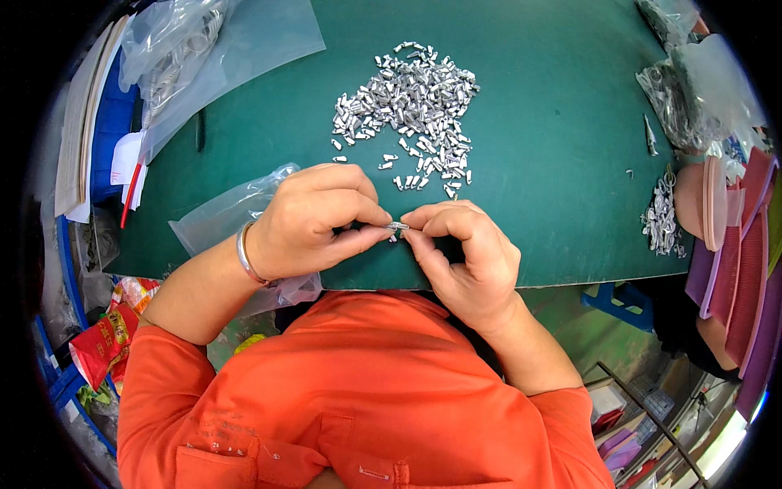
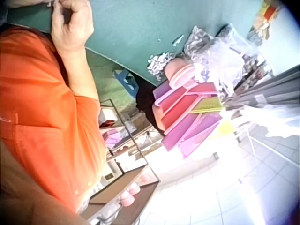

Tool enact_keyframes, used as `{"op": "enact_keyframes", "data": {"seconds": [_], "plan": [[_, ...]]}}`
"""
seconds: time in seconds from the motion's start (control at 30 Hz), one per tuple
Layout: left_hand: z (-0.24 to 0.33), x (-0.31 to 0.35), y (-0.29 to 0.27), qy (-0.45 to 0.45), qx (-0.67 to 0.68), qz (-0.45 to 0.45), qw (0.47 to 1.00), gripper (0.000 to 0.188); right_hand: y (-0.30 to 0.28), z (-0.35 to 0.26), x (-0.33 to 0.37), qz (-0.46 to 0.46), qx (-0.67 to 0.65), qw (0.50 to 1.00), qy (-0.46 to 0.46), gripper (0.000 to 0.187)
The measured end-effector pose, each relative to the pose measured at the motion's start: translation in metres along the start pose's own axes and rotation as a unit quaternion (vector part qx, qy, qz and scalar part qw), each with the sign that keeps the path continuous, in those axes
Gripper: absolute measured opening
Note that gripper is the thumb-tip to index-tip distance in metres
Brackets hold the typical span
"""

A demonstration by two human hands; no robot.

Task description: The person repeatedly picks small silver metal pieces from a pile on a green table and joins them by hand. They occasionally glance at a nearby document and continue assembling the parts one by one.

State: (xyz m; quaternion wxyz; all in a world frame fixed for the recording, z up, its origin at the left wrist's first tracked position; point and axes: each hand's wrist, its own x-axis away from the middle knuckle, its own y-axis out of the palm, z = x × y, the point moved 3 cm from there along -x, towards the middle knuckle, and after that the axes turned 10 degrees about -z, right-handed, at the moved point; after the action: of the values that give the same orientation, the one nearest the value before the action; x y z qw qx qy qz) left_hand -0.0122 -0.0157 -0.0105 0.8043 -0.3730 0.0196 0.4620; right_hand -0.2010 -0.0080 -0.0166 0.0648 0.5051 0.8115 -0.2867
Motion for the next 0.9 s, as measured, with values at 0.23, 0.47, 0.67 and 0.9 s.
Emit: {"op": "enact_keyframes", "data": {"seconds": [0.23,0.47,0.67,0.9], "plan": [[0.0008,0.0003,-0.0005,-0.013,-0.009,-0.007,1.0,0.015,0.0,0.0014,0.0021,0.019,0.034,0.999,0.004,0.03],[0.0002,0.0003,0.0004,-0.014,-0.009,-0.007,1.0,0.014,-0.0007,0.0006,0.0021,0.016,0.057,0.998,-0.005,0.03],[0.0005,0.0003,0.0001,-0.012,-0.009,-0.01,1.0,0.015,-0.0003,0.0006,0.0036,0.021,0.051,0.998,0.007,0.03],[-0.0007,0.0006,0.0006,-0.009,-0.008,-0.011,1.0,0.015,-0.0006,0.0015,0.0044,0.015,0.047,0.998,0.025,0.03]]}}
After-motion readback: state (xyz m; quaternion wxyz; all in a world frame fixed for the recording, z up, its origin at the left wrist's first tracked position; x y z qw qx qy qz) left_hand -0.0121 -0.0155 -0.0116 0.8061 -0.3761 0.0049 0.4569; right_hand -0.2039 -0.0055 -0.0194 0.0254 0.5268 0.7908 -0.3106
